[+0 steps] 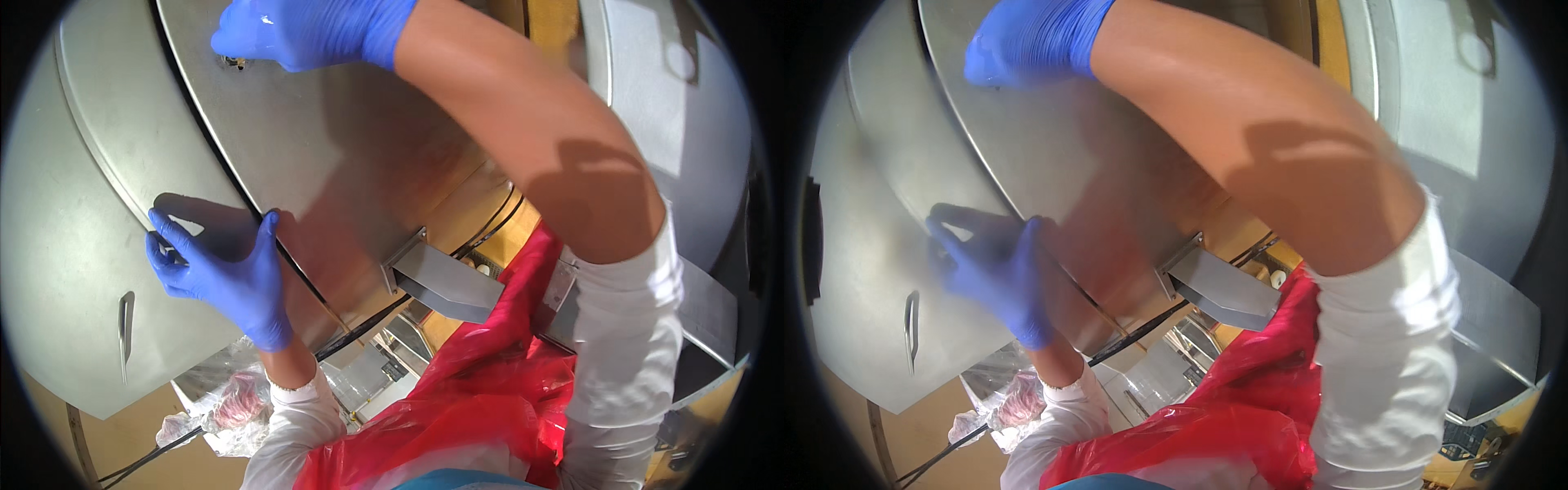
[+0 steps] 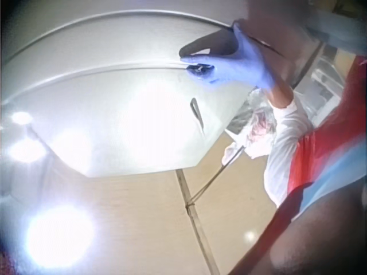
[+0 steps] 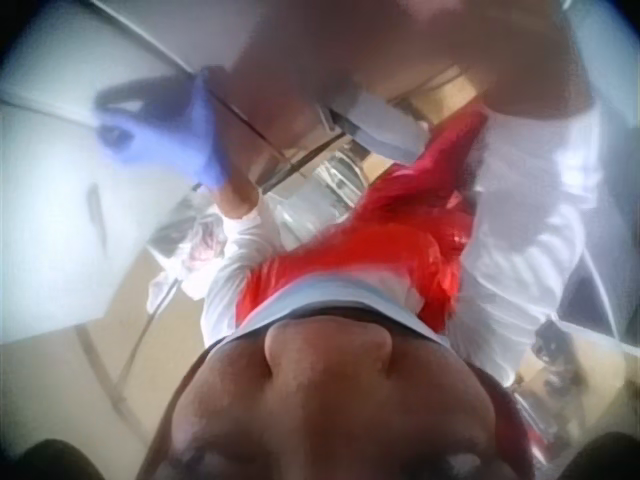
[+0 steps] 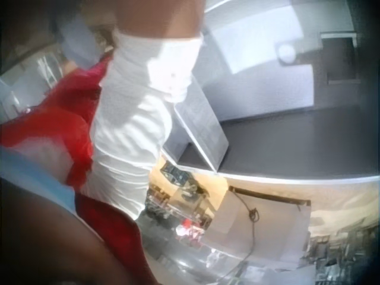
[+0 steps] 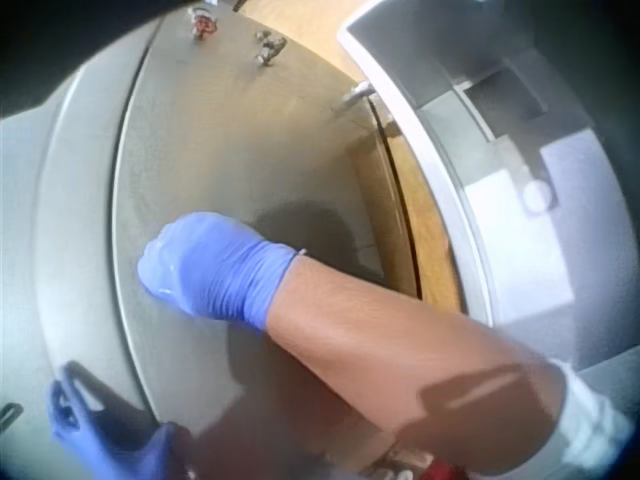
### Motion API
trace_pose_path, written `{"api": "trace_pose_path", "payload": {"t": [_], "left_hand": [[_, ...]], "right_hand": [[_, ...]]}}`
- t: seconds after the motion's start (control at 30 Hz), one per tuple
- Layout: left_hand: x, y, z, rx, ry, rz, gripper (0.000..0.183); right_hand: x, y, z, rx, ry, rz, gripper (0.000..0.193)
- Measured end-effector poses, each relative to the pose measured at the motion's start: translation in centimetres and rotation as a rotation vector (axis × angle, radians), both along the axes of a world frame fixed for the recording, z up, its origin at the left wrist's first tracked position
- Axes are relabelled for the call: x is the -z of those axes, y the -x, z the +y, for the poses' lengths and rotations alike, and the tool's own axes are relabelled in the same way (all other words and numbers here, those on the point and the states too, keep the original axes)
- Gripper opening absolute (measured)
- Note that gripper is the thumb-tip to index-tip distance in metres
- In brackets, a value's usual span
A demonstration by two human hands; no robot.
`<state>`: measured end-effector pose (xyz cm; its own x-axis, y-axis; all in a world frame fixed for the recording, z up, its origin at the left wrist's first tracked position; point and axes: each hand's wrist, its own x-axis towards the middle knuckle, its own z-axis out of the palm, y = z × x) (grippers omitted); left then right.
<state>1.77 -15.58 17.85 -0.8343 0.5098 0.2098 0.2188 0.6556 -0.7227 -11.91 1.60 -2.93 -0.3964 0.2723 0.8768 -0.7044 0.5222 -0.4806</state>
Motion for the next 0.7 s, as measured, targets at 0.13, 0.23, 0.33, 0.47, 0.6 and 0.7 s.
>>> {"api": "trace_pose_path", "payload": {"t": [0.13,0.23,0.33,0.47,0.6,0.7], "left_hand": [[-0.4,0.1,-0.5,0.030,0.014,-0.036,0.137],[0.1,0.1,1.0,-0.056,-0.025,-0.028,0.136],[0.2,0.2,0.5,-0.095,0.023,0.004,0.135],[-0.2,0.3,0.6,-0.085,0.008,-0.031,0.134],[-0.3,0.2,0.7,-0.089,0.004,-0.049,0.135],[-0.3,0.2,0.6,-0.090,-0.027,-0.077,0.135]], "right_hand": [[0.9,-0.9,2.1,0.025,-0.087,0.065,0.015],[0.9,-1.1,2.3,0.031,-0.067,0.031,0.014],[0.1,-1.1,1.5,-0.043,-0.027,-0.040,0.015],[0.5,-1.8,1.8,-0.045,-0.012,-0.030,0.015],[0.7,-2.4,1.9,0.020,-0.041,-0.055,0.012],[0.8,-2.7,2.1,0.056,-0.088,-0.070,0.010]]}}
